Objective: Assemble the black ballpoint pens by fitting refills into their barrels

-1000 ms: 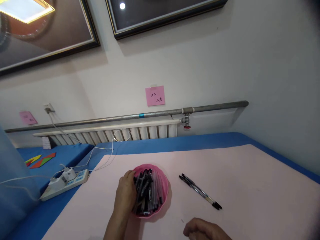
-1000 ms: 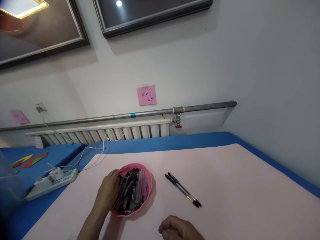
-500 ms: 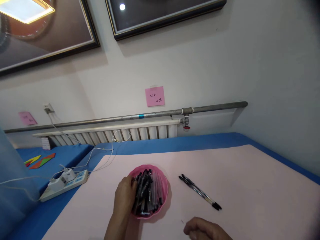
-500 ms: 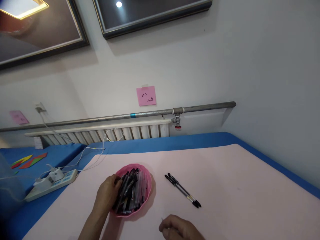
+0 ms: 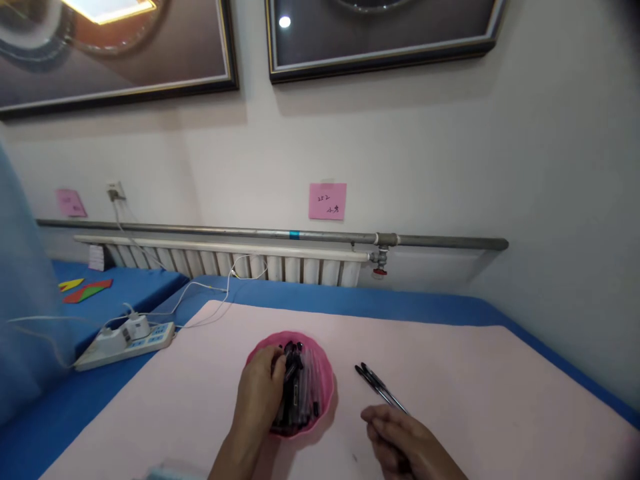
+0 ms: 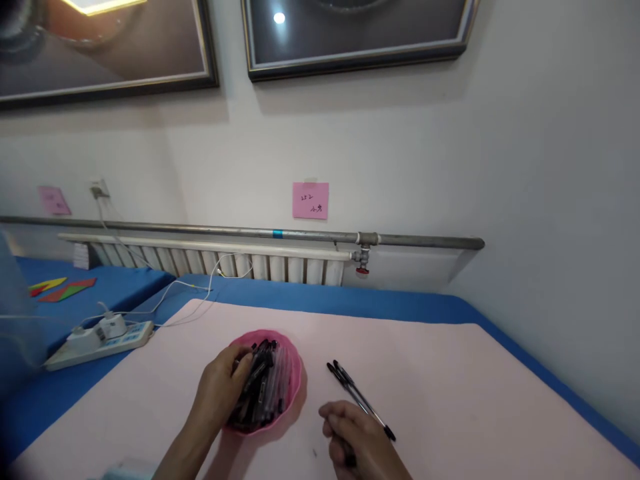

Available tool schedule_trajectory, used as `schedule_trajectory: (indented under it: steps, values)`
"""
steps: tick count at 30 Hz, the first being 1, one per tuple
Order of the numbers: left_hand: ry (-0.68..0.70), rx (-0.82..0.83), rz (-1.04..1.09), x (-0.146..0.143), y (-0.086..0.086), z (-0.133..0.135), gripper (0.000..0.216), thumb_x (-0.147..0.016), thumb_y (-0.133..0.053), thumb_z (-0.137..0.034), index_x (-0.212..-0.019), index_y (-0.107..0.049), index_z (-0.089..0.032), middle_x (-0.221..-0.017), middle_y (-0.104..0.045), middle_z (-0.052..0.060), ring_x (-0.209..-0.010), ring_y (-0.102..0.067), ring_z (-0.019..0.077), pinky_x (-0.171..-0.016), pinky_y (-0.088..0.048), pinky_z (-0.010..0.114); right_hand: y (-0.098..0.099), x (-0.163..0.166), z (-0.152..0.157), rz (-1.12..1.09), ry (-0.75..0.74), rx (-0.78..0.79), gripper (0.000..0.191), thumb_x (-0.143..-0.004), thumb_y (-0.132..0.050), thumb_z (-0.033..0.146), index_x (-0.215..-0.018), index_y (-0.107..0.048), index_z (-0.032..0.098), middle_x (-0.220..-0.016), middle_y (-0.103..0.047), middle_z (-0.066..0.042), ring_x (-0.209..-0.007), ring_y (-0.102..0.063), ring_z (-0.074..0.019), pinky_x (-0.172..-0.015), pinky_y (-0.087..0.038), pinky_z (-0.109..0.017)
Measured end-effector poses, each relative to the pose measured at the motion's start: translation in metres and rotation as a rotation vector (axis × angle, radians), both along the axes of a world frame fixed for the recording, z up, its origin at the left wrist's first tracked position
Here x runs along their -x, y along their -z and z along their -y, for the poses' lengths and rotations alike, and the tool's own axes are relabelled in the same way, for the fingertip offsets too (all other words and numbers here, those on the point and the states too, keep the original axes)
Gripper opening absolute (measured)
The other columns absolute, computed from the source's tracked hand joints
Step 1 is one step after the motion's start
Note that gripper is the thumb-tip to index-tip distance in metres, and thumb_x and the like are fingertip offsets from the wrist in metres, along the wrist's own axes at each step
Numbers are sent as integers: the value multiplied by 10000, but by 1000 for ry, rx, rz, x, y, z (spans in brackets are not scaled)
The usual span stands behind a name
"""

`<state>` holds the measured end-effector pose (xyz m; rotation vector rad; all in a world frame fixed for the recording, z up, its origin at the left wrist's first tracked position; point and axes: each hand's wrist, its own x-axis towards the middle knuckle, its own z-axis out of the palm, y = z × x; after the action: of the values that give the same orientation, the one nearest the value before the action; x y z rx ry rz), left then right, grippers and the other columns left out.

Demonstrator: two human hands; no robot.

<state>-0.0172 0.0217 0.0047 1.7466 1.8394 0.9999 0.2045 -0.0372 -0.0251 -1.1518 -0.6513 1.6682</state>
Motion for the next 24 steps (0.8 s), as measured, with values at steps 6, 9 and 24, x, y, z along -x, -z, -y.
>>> schedule_trajectory:
  steps: [6,9,24]
  values:
    - [4,7,19,0,4,0,223,-833,-405,-222,-872,-622,-187,-871,-672,65,-806,-595,206,-729,-406,320,-25,47,-54,-14,37,-171,239,-625,-696,374,-732,-635,169,-745,-644,-34,-675,-606,-130,-608,-477,-226]
    - [17,9,29,0,7,-2,223,-835,-406,-230,-879,-621,-189,-869,-674,62,-800,-598,202,-728,-408,316,-24,59,-70,66,75,-267,327,-639,-649,478,-786,-623,188,-860,-663,-63,-838,-619,-204,-756,-483,-314]
    - [124,7,-1,-9,11,2,241,-824,-400,-246,-907,-623,-206,-959,-686,59,-887,-615,215,-785,-424,342,4,-46,-40,1243,38,-328,165,-691,-504,139,-551,-524,224,-642,-535,-11,-633,-490,-195,-612,-311,-304]
